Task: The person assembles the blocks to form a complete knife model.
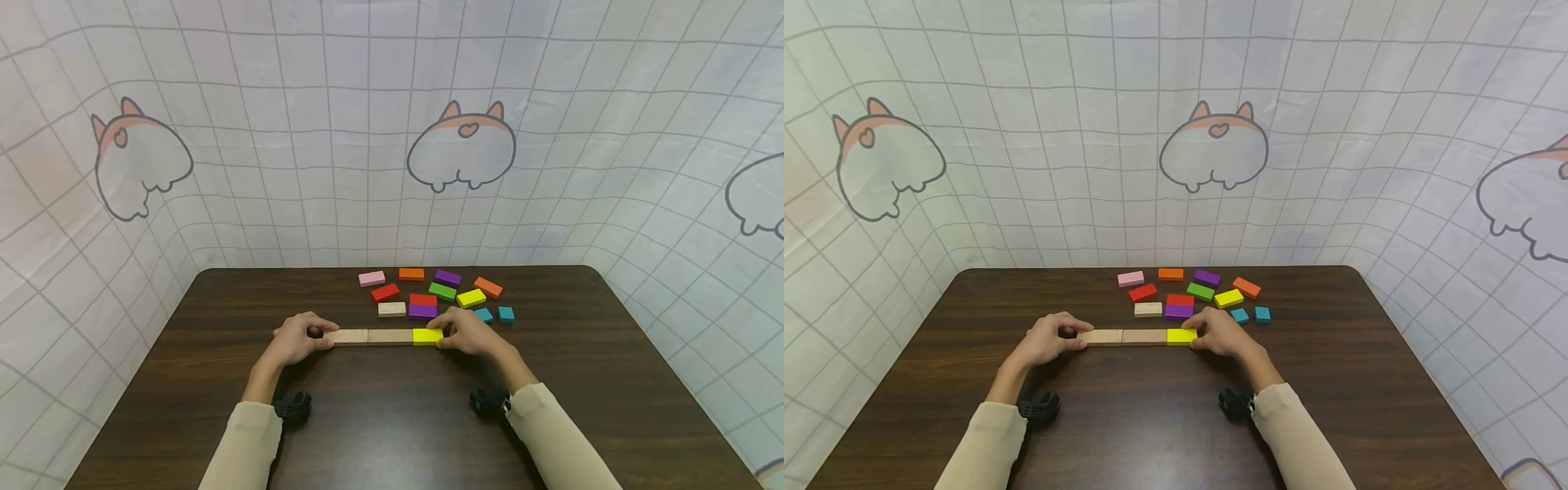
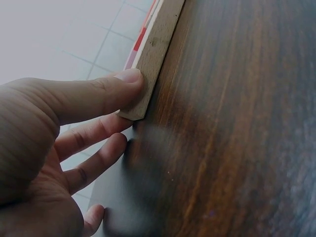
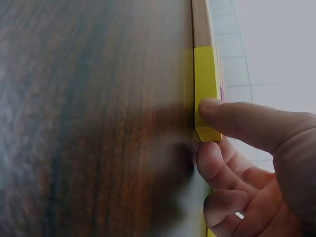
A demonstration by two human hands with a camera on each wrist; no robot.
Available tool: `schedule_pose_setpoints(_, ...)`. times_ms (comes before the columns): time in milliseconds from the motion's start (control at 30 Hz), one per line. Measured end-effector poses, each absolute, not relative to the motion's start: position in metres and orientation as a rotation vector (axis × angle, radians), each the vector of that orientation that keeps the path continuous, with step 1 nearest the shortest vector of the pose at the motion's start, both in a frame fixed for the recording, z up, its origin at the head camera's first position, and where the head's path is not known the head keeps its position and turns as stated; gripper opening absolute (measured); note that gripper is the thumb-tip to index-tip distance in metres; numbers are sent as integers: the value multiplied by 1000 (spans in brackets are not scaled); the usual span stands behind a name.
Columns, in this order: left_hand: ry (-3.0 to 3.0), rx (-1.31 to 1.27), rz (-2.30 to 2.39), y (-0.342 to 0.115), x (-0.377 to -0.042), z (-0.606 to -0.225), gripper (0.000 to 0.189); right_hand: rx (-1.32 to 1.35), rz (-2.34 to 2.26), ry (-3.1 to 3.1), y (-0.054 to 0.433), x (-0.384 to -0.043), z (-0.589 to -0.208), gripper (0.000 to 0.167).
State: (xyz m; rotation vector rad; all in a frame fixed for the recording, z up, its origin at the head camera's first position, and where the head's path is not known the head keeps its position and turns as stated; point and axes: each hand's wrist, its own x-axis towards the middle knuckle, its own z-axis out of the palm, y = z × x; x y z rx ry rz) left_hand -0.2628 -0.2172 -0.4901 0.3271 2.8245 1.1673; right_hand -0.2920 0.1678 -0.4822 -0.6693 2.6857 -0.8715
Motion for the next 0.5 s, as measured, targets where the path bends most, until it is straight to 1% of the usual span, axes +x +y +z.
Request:
schedule_pose_setpoints(200,2824,321,1157,-217,-264,-491,25,-633,-963,2687,170,-296,-476,32)
schedule_pose_setpoints(333,2828,323,1160,-217,-264,-491,24,-589,-1016,2727,169,-304,-475,27)
schedule_pose_setpoints(500,2831,323,1164,-218,-264,-493,24,-586,-1011,2763,167,-316,-478,27)
